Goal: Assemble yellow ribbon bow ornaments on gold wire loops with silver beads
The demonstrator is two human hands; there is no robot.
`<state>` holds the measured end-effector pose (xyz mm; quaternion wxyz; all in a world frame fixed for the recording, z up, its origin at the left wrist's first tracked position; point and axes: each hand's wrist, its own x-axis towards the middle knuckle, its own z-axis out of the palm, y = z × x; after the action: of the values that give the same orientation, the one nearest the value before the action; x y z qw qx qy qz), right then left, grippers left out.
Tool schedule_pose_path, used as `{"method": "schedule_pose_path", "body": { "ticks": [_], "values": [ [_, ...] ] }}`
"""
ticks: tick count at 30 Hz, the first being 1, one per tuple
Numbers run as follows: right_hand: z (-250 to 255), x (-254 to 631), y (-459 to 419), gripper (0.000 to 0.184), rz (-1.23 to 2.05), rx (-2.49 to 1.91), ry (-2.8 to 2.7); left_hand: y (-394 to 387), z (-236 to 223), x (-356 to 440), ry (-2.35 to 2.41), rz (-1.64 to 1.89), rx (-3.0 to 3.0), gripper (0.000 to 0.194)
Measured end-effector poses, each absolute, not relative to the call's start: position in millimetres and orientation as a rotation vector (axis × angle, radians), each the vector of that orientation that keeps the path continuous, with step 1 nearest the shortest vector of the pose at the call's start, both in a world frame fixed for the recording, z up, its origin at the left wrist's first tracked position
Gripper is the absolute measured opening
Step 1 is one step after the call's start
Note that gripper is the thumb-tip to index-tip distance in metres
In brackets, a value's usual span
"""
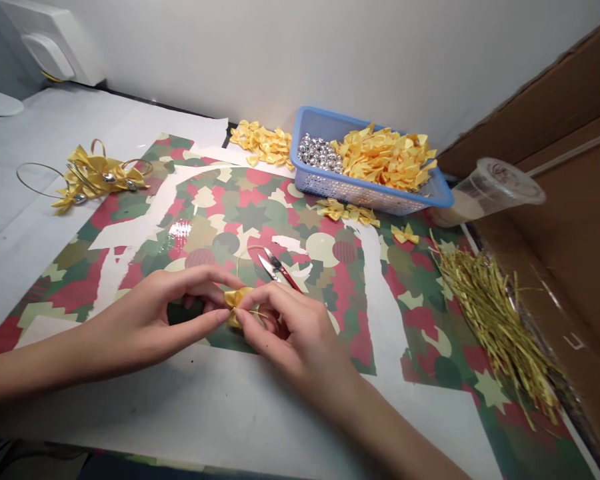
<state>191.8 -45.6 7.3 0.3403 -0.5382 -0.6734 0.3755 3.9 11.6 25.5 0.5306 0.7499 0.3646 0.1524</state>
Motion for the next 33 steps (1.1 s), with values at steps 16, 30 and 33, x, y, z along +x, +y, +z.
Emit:
{"method": "schedule_pose_path", "body": {
  "ticks": [16, 30, 33],
  "values": [
    [8.3, 190.4, -46.9, 0.010, 0.486, -1.269, -1.931, 13.9, 20.9, 4.7, 0.891, 0.405, 1.446, 0.018],
    [12.3, 191.8, -45.5, 0.017, 0.958, -1.476, -1.593, 11.3, 24.9, 4.1, 0.894, 0.570, 1.679, 0.016],
    [13.1, 191.3, -45.9, 0.021, 0.995, -1.448, -1.617, 11.8, 25.1, 4.2, 0.840, 0.558, 1.665, 0.015]
  ]
}}
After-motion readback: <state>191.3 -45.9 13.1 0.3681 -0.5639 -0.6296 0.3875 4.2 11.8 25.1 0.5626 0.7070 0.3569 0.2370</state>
